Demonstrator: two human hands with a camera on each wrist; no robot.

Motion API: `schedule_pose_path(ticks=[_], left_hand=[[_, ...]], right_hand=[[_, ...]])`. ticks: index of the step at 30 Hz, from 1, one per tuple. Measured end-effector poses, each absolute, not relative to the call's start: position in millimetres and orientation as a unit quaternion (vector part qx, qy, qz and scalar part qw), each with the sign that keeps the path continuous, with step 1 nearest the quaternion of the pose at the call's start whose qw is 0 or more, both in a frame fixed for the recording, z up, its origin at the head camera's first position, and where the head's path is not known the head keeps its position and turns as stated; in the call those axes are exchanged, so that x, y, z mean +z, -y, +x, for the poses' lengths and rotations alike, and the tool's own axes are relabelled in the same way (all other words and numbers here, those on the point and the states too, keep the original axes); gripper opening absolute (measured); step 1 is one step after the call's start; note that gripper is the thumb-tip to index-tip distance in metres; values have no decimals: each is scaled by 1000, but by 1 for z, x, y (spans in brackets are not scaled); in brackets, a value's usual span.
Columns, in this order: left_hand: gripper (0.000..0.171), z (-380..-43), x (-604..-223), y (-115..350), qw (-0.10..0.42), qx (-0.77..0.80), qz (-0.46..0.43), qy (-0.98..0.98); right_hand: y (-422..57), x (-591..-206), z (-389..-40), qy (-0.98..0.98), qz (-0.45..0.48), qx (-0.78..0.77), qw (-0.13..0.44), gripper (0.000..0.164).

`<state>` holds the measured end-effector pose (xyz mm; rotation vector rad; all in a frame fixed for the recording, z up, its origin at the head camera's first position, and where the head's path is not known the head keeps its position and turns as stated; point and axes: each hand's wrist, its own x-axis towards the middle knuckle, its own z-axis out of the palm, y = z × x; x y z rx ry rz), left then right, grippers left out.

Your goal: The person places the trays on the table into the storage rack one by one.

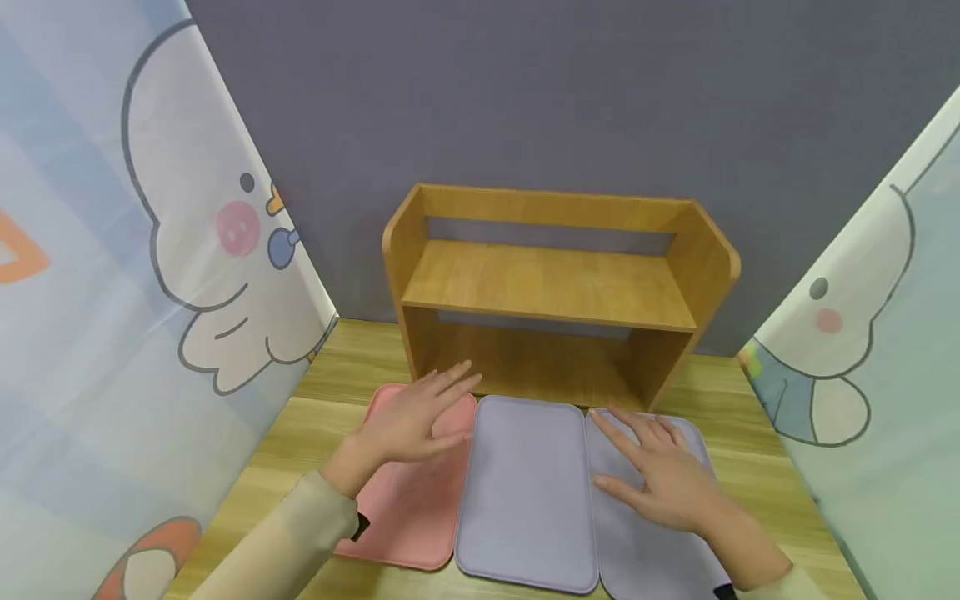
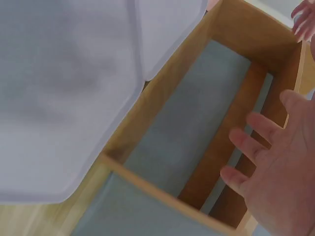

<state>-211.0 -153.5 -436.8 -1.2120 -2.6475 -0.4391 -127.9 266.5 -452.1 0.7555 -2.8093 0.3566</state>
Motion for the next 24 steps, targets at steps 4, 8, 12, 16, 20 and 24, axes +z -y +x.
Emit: schedule_pose_path(ticks=[4,8,12,16,20,24], left_hand=[[75,-227,-410,171,181,-219,-378,881],[66,-251,-375,188,276,-249,-358,857],[62,-286,-344,202,350,-249,-319,845],[64,-318,-322,212,344,-249,-273,863],[65,-339,-307,216,252,-291,-244,890],[63,-353,-298,219,169,-321,-219,906]], right_hand=[[-289,-458,-113,950,254,119,137,84],[-312,-471,-103,948,246,149,136,79],[-345,-490,-96,954,204,203,83,68],[-389,-513,-83,963,149,224,-6,62],[-428,-538,-73,954,109,244,-140,66],[-446,-557,-68,921,77,293,-243,72]])
